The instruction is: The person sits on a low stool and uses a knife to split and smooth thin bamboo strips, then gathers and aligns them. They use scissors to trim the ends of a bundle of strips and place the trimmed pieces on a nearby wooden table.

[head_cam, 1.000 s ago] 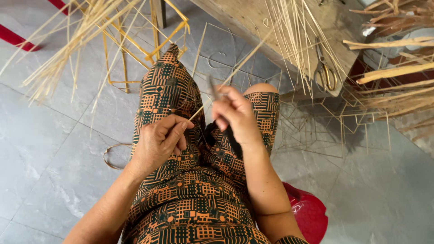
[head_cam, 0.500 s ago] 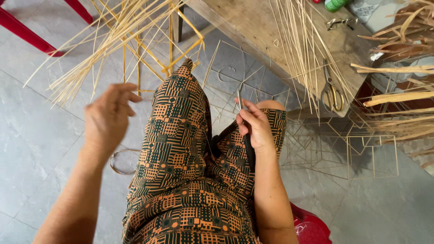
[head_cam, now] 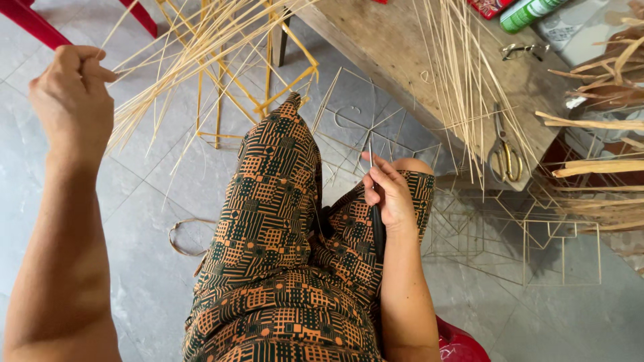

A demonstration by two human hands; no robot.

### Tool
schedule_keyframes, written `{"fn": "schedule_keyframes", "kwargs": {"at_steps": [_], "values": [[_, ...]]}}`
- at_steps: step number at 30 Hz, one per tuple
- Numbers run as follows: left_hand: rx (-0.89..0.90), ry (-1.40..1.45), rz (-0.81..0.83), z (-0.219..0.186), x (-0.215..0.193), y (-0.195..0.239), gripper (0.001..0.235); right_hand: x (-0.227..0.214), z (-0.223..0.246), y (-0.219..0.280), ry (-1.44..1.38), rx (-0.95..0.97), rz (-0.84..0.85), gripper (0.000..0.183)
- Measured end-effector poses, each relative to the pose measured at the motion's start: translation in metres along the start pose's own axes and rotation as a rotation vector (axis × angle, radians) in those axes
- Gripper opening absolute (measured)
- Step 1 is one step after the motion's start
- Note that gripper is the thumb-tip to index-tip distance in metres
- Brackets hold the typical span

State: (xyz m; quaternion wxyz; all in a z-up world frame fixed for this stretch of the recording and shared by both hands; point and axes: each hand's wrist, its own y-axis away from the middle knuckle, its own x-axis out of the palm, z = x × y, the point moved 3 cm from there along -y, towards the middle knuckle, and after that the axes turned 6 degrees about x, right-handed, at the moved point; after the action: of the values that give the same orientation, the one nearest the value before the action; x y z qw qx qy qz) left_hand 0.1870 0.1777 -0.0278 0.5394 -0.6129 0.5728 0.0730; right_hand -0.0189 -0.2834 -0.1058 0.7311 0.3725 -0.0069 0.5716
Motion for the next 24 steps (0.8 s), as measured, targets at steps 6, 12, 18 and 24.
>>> {"fn": "schedule_keyframes", "kwargs": {"at_steps": [6, 12, 18, 24], "values": [[-0.063, -0.155, 0.055, 0.052, 0.036, 0.037, 0.014, 0.013, 0.006, 0.001, -0.024, 0.016, 0.015, 0.037], [0.017, -0.268, 0.042, 0.058, 0.034, 0.037, 0.014, 0.016, 0.006, 0.002, -0.03, 0.018, 0.013, 0.037], [0.123, -0.069, -0.024, 0.006, 0.057, 0.016, 0.015, 0.007, -0.002, -0.003, -0.011, 0.017, 0.016, 0.037], [0.132, 0.021, 0.081, -0.053, 0.142, -0.012, 0.009, 0.002, -0.007, -0.008, 0.015, 0.012, 0.004, 0.038]]}}
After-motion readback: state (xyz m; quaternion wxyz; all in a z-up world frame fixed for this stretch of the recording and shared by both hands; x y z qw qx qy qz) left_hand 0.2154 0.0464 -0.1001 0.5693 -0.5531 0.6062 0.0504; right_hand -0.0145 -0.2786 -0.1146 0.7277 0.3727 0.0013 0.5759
